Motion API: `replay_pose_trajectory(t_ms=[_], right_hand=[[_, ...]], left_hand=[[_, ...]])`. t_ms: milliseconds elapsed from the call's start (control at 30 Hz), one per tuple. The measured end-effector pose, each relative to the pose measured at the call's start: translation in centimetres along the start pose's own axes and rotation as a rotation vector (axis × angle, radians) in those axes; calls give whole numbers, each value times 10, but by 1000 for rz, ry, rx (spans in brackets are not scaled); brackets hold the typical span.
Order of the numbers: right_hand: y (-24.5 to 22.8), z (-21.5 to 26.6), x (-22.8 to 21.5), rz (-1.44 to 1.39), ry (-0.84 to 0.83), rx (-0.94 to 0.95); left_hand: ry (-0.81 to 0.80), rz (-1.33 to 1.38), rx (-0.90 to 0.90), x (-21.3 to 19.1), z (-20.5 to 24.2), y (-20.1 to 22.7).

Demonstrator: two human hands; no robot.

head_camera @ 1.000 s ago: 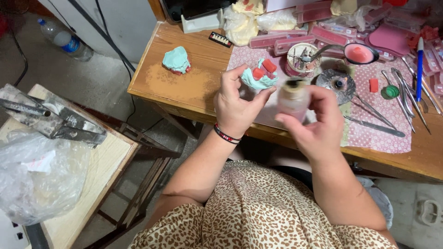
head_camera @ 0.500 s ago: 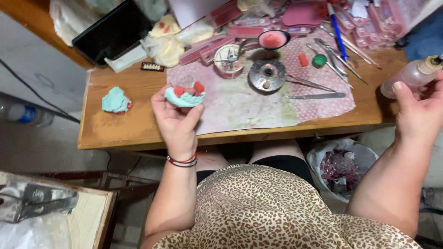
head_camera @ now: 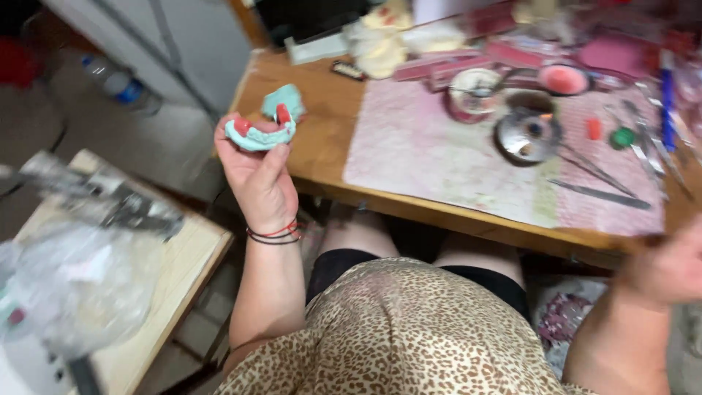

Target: The person shapes a small piece of red material and attaches it to a light blue dental mold. They then apply a liquid from a bottle onto the mold and use a metal tool to spread and smooth the material over the surface.

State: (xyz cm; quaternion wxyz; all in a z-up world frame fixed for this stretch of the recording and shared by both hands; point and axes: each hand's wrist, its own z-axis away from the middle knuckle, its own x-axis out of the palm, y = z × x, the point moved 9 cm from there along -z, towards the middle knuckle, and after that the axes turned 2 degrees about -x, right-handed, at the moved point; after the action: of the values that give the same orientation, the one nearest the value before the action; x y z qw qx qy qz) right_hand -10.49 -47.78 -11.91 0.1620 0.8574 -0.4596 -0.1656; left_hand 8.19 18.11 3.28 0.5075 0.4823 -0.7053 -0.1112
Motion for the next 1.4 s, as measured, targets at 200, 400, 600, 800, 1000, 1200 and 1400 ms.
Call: replay_pose_trajectory(t_ms=[200, 400, 600, 800, 1000, 1200, 1400], right_hand=[[-226, -272, -289, -2123, -342, -361], [-395, -327, -370, -1941, -500, -657], [-456, -328, -372, -1923, -502, -564], [-455, -329, -375, -1850, -488, -589], [-471, -318, -368, -1791, -493, -623], [-418, -338, -408, -2014, -264, -647], [-420, -328, -319, -2210, -1065, -140]], left_hand=[[212, 36, 42, -63, -6, 49], [129, 72, 137, -78, -5, 82], [119, 35, 140, -103, 1, 96], [158, 15, 105, -117, -1, 93], [135, -12, 64, -106, -2, 82], [104, 29, 81, -96, -2, 79], [116, 1, 64, -100, 2, 75]])
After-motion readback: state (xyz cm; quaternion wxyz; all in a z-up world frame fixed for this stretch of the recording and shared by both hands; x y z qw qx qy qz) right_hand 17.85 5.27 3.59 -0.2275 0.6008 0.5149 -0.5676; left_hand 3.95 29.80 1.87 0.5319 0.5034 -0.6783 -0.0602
